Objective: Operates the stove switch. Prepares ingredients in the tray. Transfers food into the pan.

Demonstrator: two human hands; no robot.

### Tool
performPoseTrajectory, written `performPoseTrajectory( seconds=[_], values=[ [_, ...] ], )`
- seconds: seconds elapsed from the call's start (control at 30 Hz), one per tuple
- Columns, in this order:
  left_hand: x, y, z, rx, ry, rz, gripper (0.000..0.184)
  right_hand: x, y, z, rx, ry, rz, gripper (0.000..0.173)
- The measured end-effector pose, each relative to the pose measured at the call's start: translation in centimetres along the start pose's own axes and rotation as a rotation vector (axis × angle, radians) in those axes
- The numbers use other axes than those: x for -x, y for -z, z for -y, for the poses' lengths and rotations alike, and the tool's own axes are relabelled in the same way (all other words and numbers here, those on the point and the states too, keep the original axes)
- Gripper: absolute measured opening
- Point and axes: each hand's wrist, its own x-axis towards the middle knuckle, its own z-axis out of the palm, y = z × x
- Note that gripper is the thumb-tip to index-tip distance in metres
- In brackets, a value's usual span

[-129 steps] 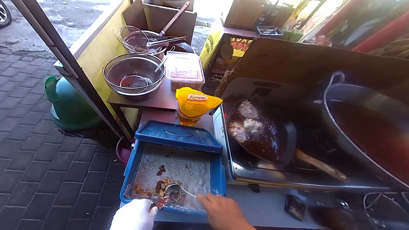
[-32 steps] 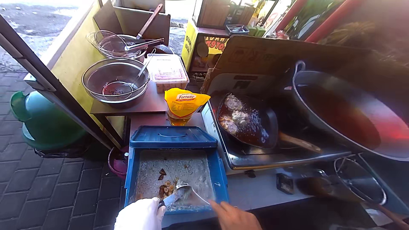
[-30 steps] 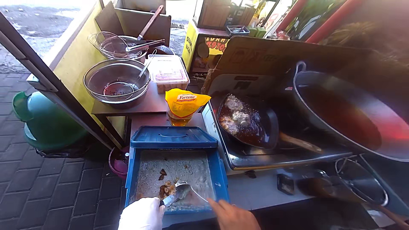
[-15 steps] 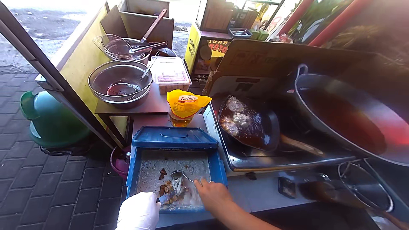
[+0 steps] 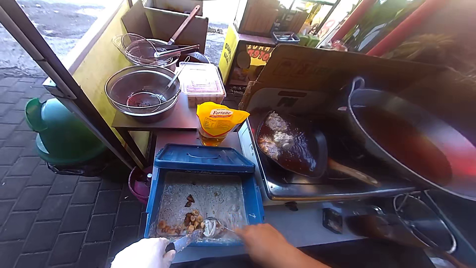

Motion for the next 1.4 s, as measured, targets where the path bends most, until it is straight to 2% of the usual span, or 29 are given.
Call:
performPoseTrajectory(
  seconds=[0.13,0.27,0.37,0.47,0.53,0.7,0.8,0.97,1.03,1.1,1.3,1.4],
  values=[
    [-0.1,0.1,-0.2,0.013,0.001,0.001,0.043,0.5,1.3,-3.3,-0.179,0.007,-0.028,0.037],
    [0.1,0.6,0.2,0.047,0.041,0.035,0.044,0.9,0.5,-3.9,-0.305,-0.048,-0.093,0.040],
    [-0.2,0.3,0.6,0.049,0.038,0.008,0.045,0.7,-0.4,-2.0,-0.187,-0.105,-0.118,0.041],
    [-0.4,0.6,0.7,0.048,0.064,0.036,0.042,0.5,-2.2,0.3,0.002,-0.064,-0.196,0.049],
    [-0.4,0.6,0.9,0.055,0.065,0.034,0.042,0.7,-3.0,1.4,0.074,-0.039,-0.182,0.051],
    [1.0,2.7,-0.5,0.096,0.094,0.086,0.049,1.8,-2.0,0.3,0.092,0.045,-0.130,0.045],
    [0.2,0.8,0.6,0.081,0.054,-0.011,0.046,1.8,-0.3,-1.7,-0.145,0.030,-0.064,0.037],
    [-0.7,-1.1,1.4,0.152,0.060,-0.089,0.046,0.7,-2.8,-4.1,-0.991,-0.030,0.027,0.029],
    [-0.8,-1.3,1.5,0.164,0.073,-0.081,0.047,1.1,-3.4,-3.5,-1.209,-0.113,0.126,0.028],
    [-0.8,-1.7,1.5,0.167,0.077,-0.075,0.047,1.6,-4.0,-3.2,-1.305,-0.148,0.178,0.029],
    [-0.7,-2.1,1.6,0.194,0.056,-0.095,0.047,3.7,-6.8,-3.7,-1.541,-0.172,0.188,0.029],
    [-0.7,-2.1,1.5,0.207,0.036,-0.109,0.047,4.8,-6.8,-4.5,-1.524,-0.174,0.141,0.028]
  ],
)
